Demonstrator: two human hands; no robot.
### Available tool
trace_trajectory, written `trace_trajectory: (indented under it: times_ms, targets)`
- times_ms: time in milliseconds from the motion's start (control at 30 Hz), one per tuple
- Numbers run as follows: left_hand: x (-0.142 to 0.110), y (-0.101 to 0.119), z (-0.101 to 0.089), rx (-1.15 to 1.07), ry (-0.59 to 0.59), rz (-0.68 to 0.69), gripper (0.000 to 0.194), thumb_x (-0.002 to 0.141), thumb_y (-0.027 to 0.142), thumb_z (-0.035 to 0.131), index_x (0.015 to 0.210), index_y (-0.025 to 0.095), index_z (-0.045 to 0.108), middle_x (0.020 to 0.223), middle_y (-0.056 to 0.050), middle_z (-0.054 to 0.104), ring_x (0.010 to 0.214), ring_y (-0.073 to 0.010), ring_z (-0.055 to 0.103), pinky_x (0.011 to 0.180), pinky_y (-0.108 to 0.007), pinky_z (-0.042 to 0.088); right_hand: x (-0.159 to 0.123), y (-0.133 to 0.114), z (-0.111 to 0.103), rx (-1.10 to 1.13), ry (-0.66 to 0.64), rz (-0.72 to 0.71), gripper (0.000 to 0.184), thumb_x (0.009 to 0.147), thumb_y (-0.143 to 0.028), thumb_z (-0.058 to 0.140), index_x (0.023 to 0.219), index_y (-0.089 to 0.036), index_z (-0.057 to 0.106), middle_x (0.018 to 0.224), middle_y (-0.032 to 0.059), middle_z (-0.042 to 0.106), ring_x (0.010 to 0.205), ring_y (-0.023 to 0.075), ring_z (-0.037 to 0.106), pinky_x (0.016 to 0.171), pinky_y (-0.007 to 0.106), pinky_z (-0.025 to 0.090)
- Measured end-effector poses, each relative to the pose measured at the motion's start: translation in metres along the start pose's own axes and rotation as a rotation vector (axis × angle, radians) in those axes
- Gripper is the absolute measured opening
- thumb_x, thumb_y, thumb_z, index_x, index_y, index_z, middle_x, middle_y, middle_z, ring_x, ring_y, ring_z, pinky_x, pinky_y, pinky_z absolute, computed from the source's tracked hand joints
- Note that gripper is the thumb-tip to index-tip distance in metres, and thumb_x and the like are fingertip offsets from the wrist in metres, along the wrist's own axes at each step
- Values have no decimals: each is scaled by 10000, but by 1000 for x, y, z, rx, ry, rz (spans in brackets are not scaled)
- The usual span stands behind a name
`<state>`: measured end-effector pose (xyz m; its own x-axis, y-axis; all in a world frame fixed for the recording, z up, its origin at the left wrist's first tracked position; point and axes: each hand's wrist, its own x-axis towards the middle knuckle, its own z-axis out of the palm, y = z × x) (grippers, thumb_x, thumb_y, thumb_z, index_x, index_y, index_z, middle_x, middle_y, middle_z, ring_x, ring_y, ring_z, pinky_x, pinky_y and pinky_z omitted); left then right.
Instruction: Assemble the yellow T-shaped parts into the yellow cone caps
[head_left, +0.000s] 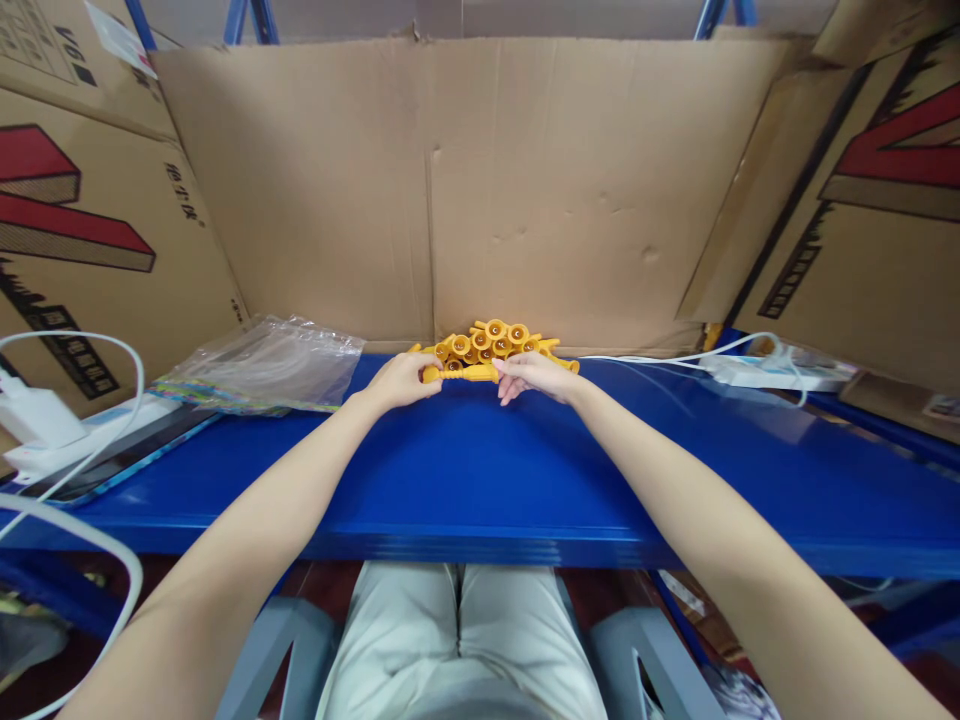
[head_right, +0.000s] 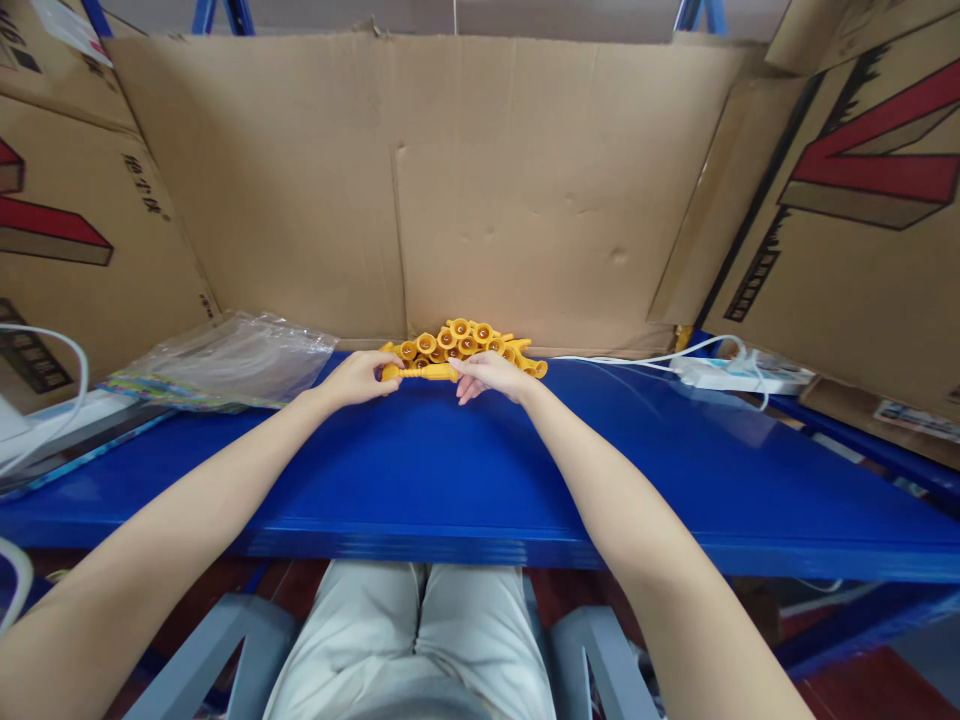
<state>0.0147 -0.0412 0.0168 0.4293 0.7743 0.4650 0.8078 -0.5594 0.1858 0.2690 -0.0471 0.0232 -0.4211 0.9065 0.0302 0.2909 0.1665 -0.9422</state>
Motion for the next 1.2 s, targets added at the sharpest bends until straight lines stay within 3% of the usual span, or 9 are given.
trace_trajectory:
  times_ms: [167, 567, 900, 1200]
  targets:
    - [-1, 3, 0, -8, -1, -5, 266, 734, 334, 538, 894, 200, 702, 691, 0, 654, 632, -152, 542, 648, -274, 415, 7, 5, 3, -6, 31, 38, 498, 926, -552, 468, 643, -152, 555, 524, 80, 644, 426, 130, 606, 400, 201, 434]
    - [1, 0, 1, -17, 12, -16, 287, 721, 347, 551, 920, 197, 691, 695, -2, 647, 624, -149, 527, 640, -272, 401, 8, 4, 12, -22, 123, 84, 602, 905, -660, 399, 553, -187, 522, 350, 13, 489, 301, 89, 451, 300, 185, 306]
    - [2, -3, 3, -35, 21, -10, 296, 727, 364, 552, 929, 187, 676, 690, -6, 628, 620, -152, 518, 630, -275, 388, 8, 1, 17, -5, 194, 173, 622, 916, -675, 342, 546, -194, 482, 319, -23, 380, 279, 62, 317, 282, 177, 228]
    - [3, -6, 5, -30, 37, -12, 311, 714, 450, 604, 898, 200, 627, 705, 4, 605, 622, -147, 512, 604, -263, 365, 9, -2, 17, -50, 183, 176, 660, 938, -665, 255, 584, -168, 509, 337, -12, 401, 283, 59, 319, 296, 176, 211]
